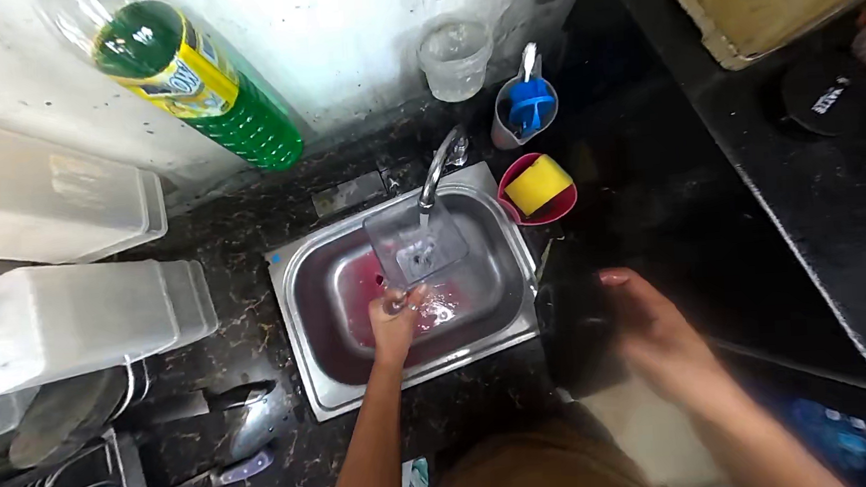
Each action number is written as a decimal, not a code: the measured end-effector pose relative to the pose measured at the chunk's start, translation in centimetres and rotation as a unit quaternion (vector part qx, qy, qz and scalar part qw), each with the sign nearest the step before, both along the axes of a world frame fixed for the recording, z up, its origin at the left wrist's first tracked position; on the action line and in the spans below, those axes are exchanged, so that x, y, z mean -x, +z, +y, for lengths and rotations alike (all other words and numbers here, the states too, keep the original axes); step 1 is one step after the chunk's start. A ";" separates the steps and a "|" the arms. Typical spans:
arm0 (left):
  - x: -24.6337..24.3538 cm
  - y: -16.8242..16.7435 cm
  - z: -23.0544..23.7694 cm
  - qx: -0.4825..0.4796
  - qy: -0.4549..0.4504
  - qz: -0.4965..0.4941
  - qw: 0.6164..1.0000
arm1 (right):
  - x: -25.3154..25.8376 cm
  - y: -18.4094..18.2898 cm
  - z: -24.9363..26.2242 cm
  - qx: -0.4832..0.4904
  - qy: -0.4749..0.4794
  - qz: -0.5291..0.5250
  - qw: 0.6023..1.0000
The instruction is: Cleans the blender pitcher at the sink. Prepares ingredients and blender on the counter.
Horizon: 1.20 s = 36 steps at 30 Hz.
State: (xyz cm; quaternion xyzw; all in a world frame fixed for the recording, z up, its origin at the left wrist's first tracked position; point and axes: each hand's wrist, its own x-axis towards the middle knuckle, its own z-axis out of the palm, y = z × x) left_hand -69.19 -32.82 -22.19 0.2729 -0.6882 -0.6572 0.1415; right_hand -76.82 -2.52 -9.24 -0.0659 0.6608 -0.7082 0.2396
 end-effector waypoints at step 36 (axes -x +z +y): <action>4.2 19.2 -5.1 0.337 -0.409 -0.529 0.663 | -0.7 -11.3 -13.5 -0.311 0.082 0.031 0.946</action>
